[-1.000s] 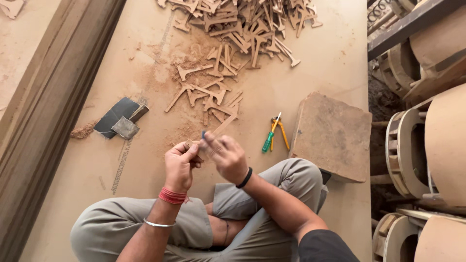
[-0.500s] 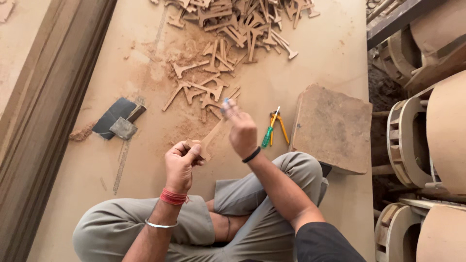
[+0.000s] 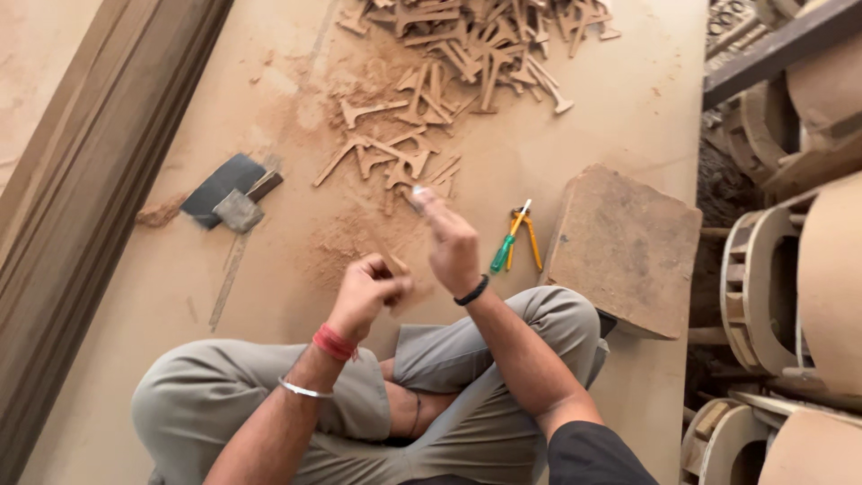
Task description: The person sits cross-legged on the floor and uses a sanding block to smooth the edges of small wooden pieces. They pick up each piece, sand it, and place it back on the floor among a pile of similar items.
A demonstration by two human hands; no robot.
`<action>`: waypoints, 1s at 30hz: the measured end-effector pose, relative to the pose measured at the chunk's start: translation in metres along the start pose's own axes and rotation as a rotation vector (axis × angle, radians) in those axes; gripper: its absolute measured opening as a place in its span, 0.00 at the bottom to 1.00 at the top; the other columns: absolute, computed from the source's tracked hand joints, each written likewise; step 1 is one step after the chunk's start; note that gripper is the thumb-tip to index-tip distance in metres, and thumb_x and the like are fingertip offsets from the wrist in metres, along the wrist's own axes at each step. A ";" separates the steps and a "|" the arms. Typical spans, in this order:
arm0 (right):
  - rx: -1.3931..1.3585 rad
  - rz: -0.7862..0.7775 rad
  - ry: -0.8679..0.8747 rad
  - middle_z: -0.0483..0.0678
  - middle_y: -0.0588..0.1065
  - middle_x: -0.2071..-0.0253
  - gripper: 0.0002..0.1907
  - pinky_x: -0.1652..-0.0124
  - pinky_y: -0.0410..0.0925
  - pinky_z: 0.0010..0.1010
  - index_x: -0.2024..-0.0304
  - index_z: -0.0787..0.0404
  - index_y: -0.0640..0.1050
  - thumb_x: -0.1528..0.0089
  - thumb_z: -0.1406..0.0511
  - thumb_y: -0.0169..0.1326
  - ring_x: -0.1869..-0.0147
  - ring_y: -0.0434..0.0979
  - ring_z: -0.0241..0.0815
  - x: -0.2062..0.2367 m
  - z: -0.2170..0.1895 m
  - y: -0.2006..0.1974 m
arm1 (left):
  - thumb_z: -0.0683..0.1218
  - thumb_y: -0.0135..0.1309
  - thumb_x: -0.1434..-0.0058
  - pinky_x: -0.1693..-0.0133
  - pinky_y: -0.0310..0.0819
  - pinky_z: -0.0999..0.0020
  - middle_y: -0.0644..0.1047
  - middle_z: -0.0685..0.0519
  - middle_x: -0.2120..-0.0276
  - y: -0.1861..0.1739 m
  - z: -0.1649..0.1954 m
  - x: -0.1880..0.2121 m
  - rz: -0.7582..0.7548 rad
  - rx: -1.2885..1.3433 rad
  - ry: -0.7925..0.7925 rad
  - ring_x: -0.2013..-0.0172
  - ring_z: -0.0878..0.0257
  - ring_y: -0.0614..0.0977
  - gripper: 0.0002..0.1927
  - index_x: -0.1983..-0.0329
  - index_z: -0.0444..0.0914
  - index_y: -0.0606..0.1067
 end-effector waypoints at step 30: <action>0.263 -0.046 -0.620 0.50 0.76 0.39 0.23 0.53 0.74 0.38 0.44 0.54 0.80 0.41 0.75 0.54 0.58 0.76 0.48 0.031 -0.068 0.032 | 0.42 0.57 0.34 0.74 0.73 0.71 0.78 0.55 0.75 -0.049 0.017 -0.012 0.410 0.352 0.096 0.78 0.67 0.77 0.06 0.62 0.34 0.81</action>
Point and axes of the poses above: each hand's wrist, its own x-axis away from the middle knuckle, its own y-axis out of the palm, z = x × y, the point moved 3 cm from there along -x, towards the middle knuckle
